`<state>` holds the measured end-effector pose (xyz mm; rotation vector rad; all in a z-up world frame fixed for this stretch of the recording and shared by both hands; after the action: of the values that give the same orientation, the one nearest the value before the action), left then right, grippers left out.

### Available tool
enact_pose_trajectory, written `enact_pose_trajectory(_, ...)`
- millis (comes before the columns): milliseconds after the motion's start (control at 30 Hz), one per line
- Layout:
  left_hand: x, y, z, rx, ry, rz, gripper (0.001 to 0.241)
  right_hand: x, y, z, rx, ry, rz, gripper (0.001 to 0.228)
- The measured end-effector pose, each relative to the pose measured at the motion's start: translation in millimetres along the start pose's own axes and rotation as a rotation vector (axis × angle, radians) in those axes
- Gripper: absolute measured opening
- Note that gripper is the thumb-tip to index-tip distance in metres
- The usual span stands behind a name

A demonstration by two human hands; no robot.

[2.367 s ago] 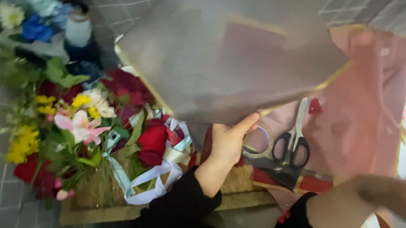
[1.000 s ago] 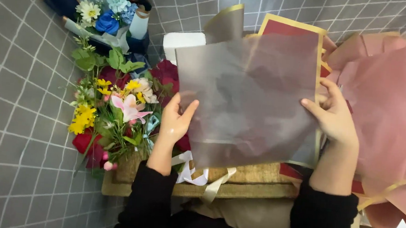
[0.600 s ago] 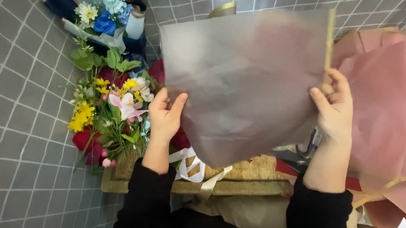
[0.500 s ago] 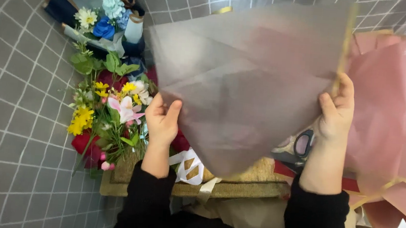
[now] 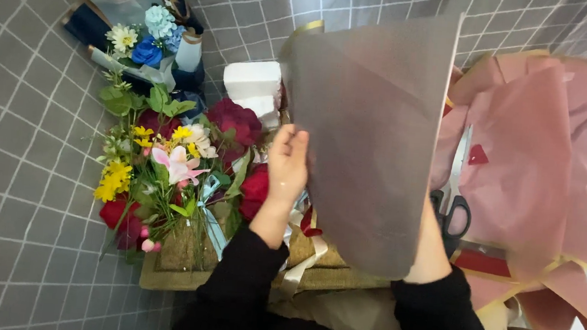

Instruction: Cutting and folding decorative wrapping paper to package a flower bouquet.

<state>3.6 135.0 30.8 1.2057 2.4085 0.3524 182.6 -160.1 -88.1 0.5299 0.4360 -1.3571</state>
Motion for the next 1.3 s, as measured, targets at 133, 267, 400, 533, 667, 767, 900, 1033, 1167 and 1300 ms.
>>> enact_pose_trajectory(133, -27, -11, 3, -0.026, -0.056, 0.190, 0.008, -9, -14, 1, 0.049, -0.089, -0.021, 0.019)
enact_pose_trajectory(267, -49, -18, -3, -0.054, -0.143, 0.255, 0.020, -25, -22, 5, 0.111, -0.175, -0.042, 0.019)
enact_pose_trajectory(400, -64, -23, 2, -0.145, 0.065, 0.205, 0.025, -38, -33, 4, 0.173, -0.263, -0.063, 0.018)
enact_pose_trajectory(533, -73, -26, 1, -0.301, 0.344, 0.200, 0.044, -55, -44, 6, 0.234, -0.356, -0.101, 0.017)
enact_pose_trajectory(667, -86, -24, -9, -0.331, 0.374, 0.211, 0.051, -82, -49, 13, 0.295, -0.450, -0.145, 0.016)
enact_pose_trajectory(767, -86, -30, -1, -0.316, 0.349, 0.209, 0.059, -100, -54, 14, 0.328, -0.527, -0.168, 0.015)
enact_pose_trajectory(900, -83, -34, 11, -0.328, 0.384, 0.206, 0.056, -122, -62, 14, 0.358, -0.634, -0.191, 0.015)
enact_pose_trajectory(1033, -83, -38, 9, -0.377, 0.405, 0.231, 0.053, -138, -78, 15, 0.376, -0.731, -0.223, 0.014)
enact_pose_trajectory(1167, -72, -38, 56, 0.245, -0.104, 0.100, 0.051, -152, -89, 25, 0.409, -0.822, -0.243, 0.013)
enact_pose_trajectory(1300, -35, -48, 59, 0.407, -0.710, 0.216, 0.074, -144, -82, 58, 0.542, -0.717, -0.263, 0.014)
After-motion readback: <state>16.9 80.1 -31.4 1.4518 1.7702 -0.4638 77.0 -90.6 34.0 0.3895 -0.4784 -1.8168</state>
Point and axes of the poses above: each hand's wrist, its own y-axis towards the middle knuckle, its own x-axis out of the back of the hand, z = x × y, the point moved 4 cm from there along y, towards the middle knuckle, and after that the axes turned 3 degrees about -x, right-handed, at the moved point
